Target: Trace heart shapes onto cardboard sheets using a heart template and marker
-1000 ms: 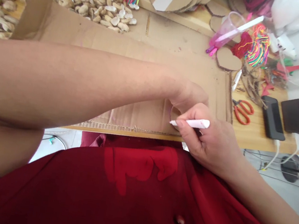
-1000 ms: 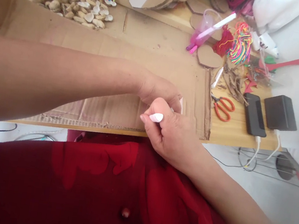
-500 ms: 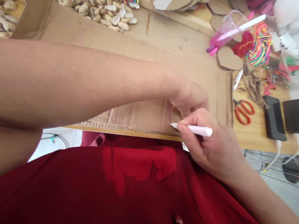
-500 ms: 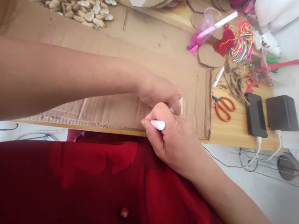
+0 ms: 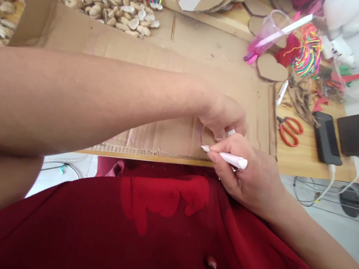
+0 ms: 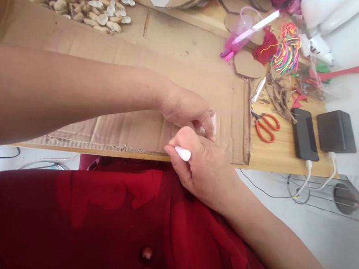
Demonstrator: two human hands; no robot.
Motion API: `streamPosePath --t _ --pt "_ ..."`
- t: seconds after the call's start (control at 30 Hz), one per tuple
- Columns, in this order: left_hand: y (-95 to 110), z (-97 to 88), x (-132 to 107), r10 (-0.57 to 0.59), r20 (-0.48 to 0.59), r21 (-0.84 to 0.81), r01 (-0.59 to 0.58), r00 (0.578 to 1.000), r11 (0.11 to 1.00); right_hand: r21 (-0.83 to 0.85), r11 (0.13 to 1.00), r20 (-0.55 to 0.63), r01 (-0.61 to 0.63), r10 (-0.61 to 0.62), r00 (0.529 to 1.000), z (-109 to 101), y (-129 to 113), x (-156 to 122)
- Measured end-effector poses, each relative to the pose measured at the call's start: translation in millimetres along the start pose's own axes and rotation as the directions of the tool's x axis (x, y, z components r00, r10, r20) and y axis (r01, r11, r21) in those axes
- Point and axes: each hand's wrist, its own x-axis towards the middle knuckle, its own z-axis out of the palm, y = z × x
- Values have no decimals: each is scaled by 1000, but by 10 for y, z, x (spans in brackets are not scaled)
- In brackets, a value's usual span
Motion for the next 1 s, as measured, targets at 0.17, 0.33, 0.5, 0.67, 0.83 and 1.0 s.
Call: streamPosePath --t 0.17,0.33,0.5,0.67,0.83,1.0 --pt "-5 20 33 48 31 226 -53 998 973 17 999 2 35 -35 999 -44 51 -161" --pt "-21 49 62 57 9 230 -58 998 971 22 1000 -7 18 -18 1000 -43 68 -264" --pt "-3 56 41 45 -4 205 -43 999 978 55 996 -50 73 -71 996 29 44 -152" --pt "-35 57 53 54 -44 125 -48 998 991 47 998 -29 32 -31 999 -32 109 -266" --pt "-62 51 93 50 -45 94 -46 998 995 32 999 -22 -22 23 999 -85 164 -413" --pt "-17 51 91 -18 -50 129 24 999 991 47 999 -31 -26 28 999 -59 144 -393"
